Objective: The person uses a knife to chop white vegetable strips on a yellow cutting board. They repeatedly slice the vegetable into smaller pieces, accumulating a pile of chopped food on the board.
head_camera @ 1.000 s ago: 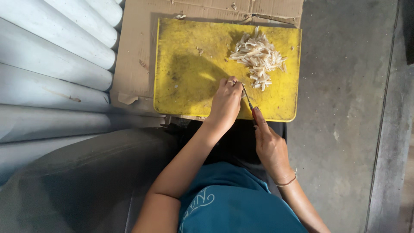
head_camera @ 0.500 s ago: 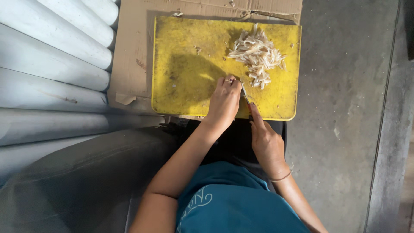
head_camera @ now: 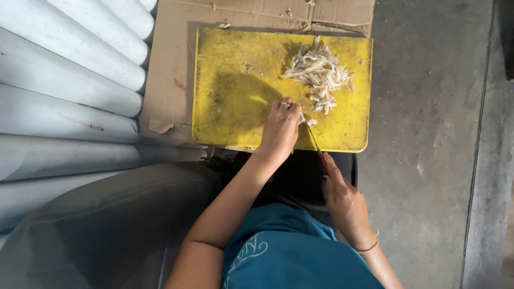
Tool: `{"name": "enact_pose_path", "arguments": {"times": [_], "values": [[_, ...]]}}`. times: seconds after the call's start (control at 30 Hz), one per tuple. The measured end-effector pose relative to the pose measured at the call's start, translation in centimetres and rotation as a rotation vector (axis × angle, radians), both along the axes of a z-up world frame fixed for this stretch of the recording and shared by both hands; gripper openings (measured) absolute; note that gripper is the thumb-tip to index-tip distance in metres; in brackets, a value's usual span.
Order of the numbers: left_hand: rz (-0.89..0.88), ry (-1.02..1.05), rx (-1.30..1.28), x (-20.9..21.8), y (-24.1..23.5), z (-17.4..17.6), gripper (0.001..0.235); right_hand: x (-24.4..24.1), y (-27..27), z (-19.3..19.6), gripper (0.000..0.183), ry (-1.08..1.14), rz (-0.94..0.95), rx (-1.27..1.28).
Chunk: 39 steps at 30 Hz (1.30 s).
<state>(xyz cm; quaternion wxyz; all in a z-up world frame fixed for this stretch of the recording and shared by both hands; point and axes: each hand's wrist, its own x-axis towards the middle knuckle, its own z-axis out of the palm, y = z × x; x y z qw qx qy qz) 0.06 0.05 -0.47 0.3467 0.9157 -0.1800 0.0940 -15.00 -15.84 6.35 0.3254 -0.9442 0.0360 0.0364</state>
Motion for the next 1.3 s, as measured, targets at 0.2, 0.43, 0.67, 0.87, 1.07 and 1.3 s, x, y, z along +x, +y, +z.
{"name": "enact_pose_path", "arguments": {"times": [0.2,0.43,0.67,0.87,1.07,1.3], "values": [[0.017,-0.007,-0.036,-0.2,0.0,-0.5,0.016,0.5,-1.2,-0.2,0.054,-0.107,0.039,0.1],[0.008,0.03,-0.017,-0.4,0.1,0.3,0.017,2.8,0.5,0.2,0.052,-0.114,0.08,0.017],[0.016,-0.002,-0.019,-0.2,0.0,0.0,0.016,3.0,0.7,-0.3,0.051,-0.193,0.121,-0.001],[-0.005,0.001,-0.054,0.2,0.2,0.4,0.01,3.6,1.1,-1.0,0.052,-0.158,0.108,-0.099],[-0.004,0.057,-0.119,0.3,0.1,0.8,0.007,5.3,1.9,-1.7,0.056,-0.19,0.102,-0.102],[0.008,0.02,-0.036,0.0,-0.1,0.9,0.013,3.1,1.4,-0.9,0.054,-0.138,0.075,-0.079]]}}
